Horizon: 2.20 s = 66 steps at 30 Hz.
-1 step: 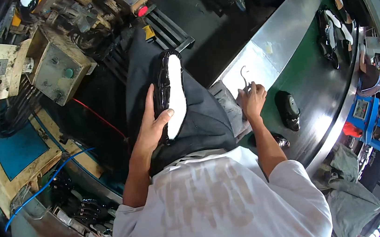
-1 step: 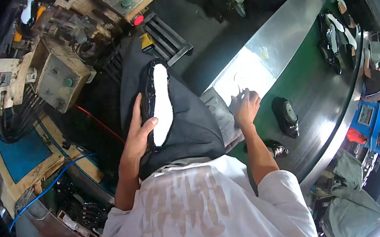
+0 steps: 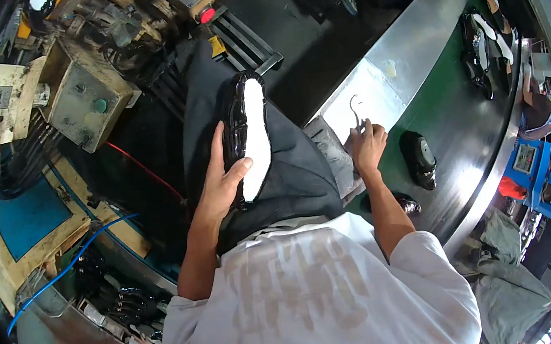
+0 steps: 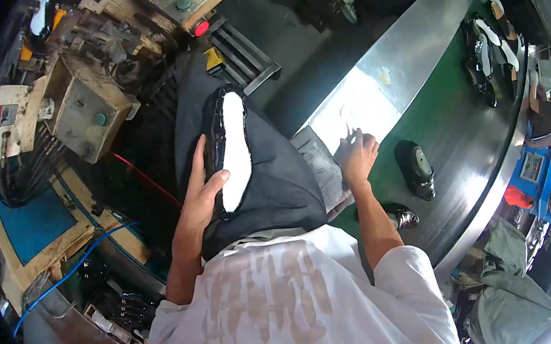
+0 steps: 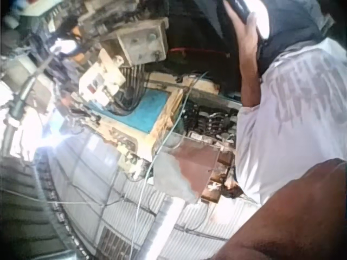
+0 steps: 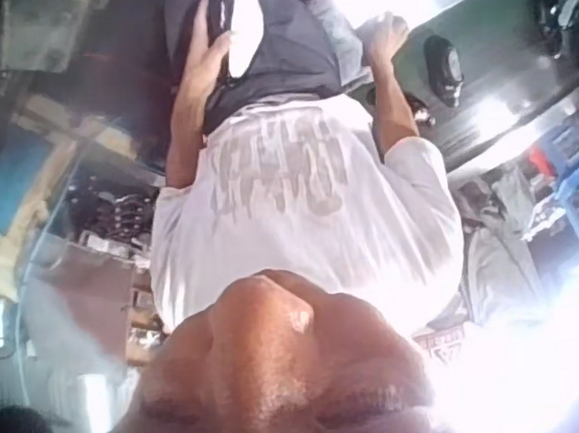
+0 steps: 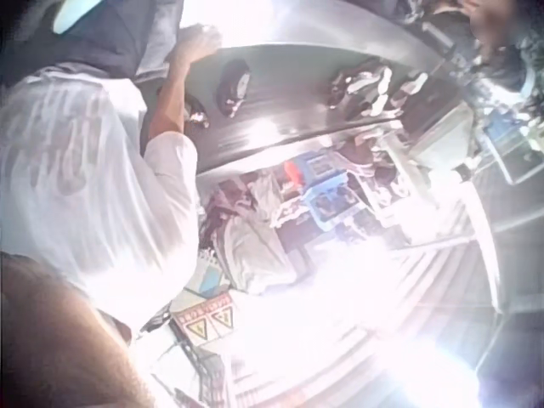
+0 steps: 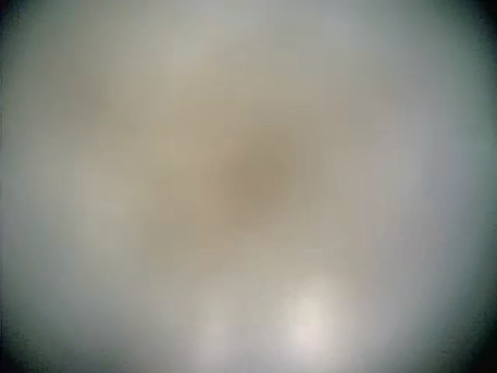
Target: The person repeatedly picks up black shoe uppers and white insoles from a metal table. They place the insole into the upper and press the edges together by hand to secure the fit. The person then places the assembled shoe onto a nearby conveyor belt. This process is repeated for multiple pairs of shoes throughout the video.
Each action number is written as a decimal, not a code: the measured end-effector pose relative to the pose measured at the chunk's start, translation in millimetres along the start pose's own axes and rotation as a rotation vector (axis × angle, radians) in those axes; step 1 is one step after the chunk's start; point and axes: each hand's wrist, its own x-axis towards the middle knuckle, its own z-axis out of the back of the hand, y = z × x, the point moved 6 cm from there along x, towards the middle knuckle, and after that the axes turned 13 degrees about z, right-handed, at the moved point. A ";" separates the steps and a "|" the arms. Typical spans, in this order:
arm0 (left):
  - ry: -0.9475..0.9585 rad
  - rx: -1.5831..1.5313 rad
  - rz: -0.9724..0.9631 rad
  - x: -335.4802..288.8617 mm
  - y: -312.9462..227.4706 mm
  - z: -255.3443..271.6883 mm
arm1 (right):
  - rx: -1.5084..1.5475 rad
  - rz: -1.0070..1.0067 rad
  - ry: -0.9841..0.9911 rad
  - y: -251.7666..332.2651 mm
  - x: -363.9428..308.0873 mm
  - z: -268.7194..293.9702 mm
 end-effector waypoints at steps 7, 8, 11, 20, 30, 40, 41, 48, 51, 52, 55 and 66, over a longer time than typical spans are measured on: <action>-0.019 0.023 0.010 3.4 -0.2 -6.9 | 1.248 -0.469 0.044 -32.5 20.5 -24.4; -0.053 0.073 0.012 1.2 2.6 -9.0 | 1.342 -0.495 0.134 11.9 36.4 3.1; -0.100 0.225 -0.024 0.3 -0.3 -15.1 | 1.090 -0.128 0.555 125.5 80.5 61.5; -0.077 0.193 0.007 -0.4 -3.6 -9.3 | 0.103 0.753 0.414 241.1 143.8 31.3; -0.014 -0.003 -0.023 3.2 12.7 3.1 | -0.059 0.900 0.385 268.5 148.7 43.8; 0.049 -0.184 0.072 -3.9 11.5 3.8 | 0.006 0.887 0.388 264.4 136.1 36.0; 0.038 -0.122 -0.021 7.6 8.7 8.0 | -0.015 0.894 0.371 266.6 146.9 42.5; 0.093 -0.265 0.026 3.4 20.0 9.9 | -0.136 0.996 0.372 284.3 138.8 37.1; 0.097 -0.366 -0.028 4.7 27.2 19.6 | -0.051 0.925 0.490 294.4 144.5 62.1; 0.092 -0.351 -0.078 2.5 18.6 21.1 | 0.116 0.919 0.359 302.3 151.0 79.1; 0.089 -0.634 -0.096 -11.5 36.9 30.1 | 0.511 0.745 0.206 312.3 140.6 88.7; -0.844 -0.948 -0.227 -186.5 159.0 126.3 | 0.445 1.045 0.515 362.2 70.3 -10.4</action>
